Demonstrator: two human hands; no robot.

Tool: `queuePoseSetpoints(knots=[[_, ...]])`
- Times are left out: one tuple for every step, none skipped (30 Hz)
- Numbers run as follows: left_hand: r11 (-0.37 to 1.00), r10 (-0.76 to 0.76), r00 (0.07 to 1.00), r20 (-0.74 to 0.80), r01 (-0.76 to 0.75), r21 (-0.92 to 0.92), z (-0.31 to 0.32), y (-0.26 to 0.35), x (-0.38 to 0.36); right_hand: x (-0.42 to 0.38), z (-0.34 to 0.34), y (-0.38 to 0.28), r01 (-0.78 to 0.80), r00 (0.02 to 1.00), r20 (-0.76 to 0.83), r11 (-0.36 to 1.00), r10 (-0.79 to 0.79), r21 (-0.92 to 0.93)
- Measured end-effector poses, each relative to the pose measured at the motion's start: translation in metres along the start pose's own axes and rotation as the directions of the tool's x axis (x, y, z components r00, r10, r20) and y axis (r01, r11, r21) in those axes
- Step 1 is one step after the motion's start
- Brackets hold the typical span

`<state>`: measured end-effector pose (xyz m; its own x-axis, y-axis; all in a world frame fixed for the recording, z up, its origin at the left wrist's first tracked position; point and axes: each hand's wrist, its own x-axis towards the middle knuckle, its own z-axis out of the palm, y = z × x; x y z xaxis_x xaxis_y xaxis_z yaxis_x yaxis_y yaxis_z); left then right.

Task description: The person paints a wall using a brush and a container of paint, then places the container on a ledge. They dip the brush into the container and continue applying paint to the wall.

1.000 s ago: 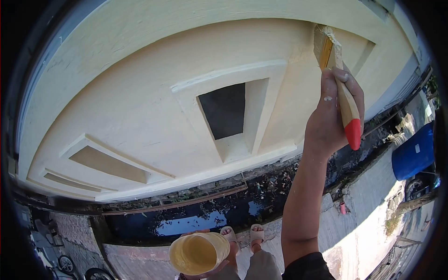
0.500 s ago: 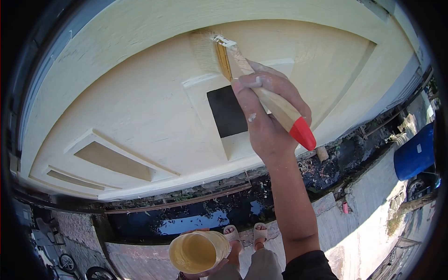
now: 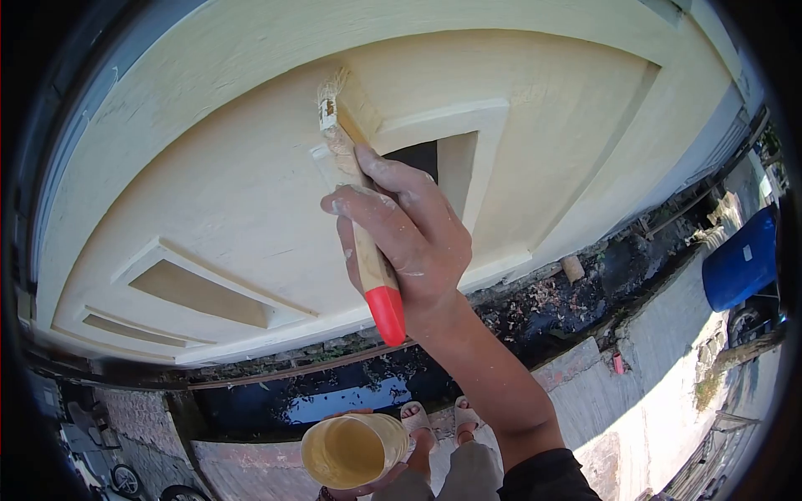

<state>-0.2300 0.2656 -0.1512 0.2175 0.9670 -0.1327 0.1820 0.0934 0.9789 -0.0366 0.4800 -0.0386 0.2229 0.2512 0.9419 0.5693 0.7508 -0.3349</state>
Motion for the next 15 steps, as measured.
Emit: queuePoseSetpoints(knots=[[1.000,0.006,1.000,0.002,-0.006,-0.011,0.001,0.002,0.002,0.001,-0.002,0.001,-0.020,0.999,0.039,0.990,0.014,0.138],[1.000,0.011,1.000,0.004,-0.011,-0.022,0.001,0.003,0.003,0.001,-0.003,0.003,-0.045,0.997,0.080,0.961,0.024,0.272],[1.000,0.012,1.000,0.006,-0.011,-0.021,0.001,0.002,0.004,0.004,-0.009,0.008,-0.088,0.994,0.081,0.953,0.067,0.290],[1.000,0.006,1.000,0.009,-0.006,-0.024,0.001,0.001,0.004,0.009,-0.019,0.017,-0.130,0.990,0.085,0.943,0.109,0.308],[1.000,0.000,1.000,0.012,0.001,-0.028,0.001,0.000,0.005,0.011,-0.026,0.041,-0.087,0.996,0.022,0.950,0.084,0.301],[1.000,-0.001,1.000,0.014,0.001,-0.030,0.002,0.002,0.005,0.015,-0.040,0.048,-0.238,0.965,-0.037,0.925,0.260,0.294],[1.000,-0.012,1.000,0.024,0.012,-0.015,0.002,0.004,0.006,0.019,-0.057,0.060,-0.263,0.955,-0.102,0.955,0.278,0.137],[1.000,-0.024,0.999,0.034,0.024,0.000,0.002,0.006,0.006,0.018,-0.068,0.073,-0.235,0.939,-0.193,0.939,0.286,0.251],[1.000,-0.024,0.999,0.036,0.024,-0.002,0.002,0.004,0.005,0.021,-0.085,0.079,-0.330,0.909,-0.222,0.935,0.352,0.133],[0.998,0.015,1.000,0.020,-0.016,0.055,0.002,-0.001,0.004,0.026,-0.094,0.076,-0.346,0.882,-0.298,0.931,0.366,0.121],[0.992,0.055,0.998,0.005,-0.056,0.112,0.002,-0.005,0.003,0.026,-0.100,0.080,-0.303,0.884,-0.353,0.950,0.308,0.069],[0.992,0.058,0.998,0.005,-0.058,0.112,0.002,-0.006,0.004,0.025,-0.102,0.085,-0.261,0.881,-0.405,0.965,0.245,0.015],[0.967,0.118,0.993,-0.005,-0.113,0.229,0.002,-0.007,0.004,0.024,-0.098,0.090,-0.260,0.881,-0.406,0.966,0.243,0.016],[0.925,0.177,0.984,-0.006,-0.164,0.343,0.002,-0.008,0.004,0.021,-0.090,0.094,-0.152,0.906,-0.412,0.984,0.101,-0.092],[0.924,0.179,0.984,-0.003,-0.167,0.344,0.005,-0.006,0.005,0.021,-0.082,0.094,-0.042,0.915,-0.402,0.979,-0.043,-0.200]])
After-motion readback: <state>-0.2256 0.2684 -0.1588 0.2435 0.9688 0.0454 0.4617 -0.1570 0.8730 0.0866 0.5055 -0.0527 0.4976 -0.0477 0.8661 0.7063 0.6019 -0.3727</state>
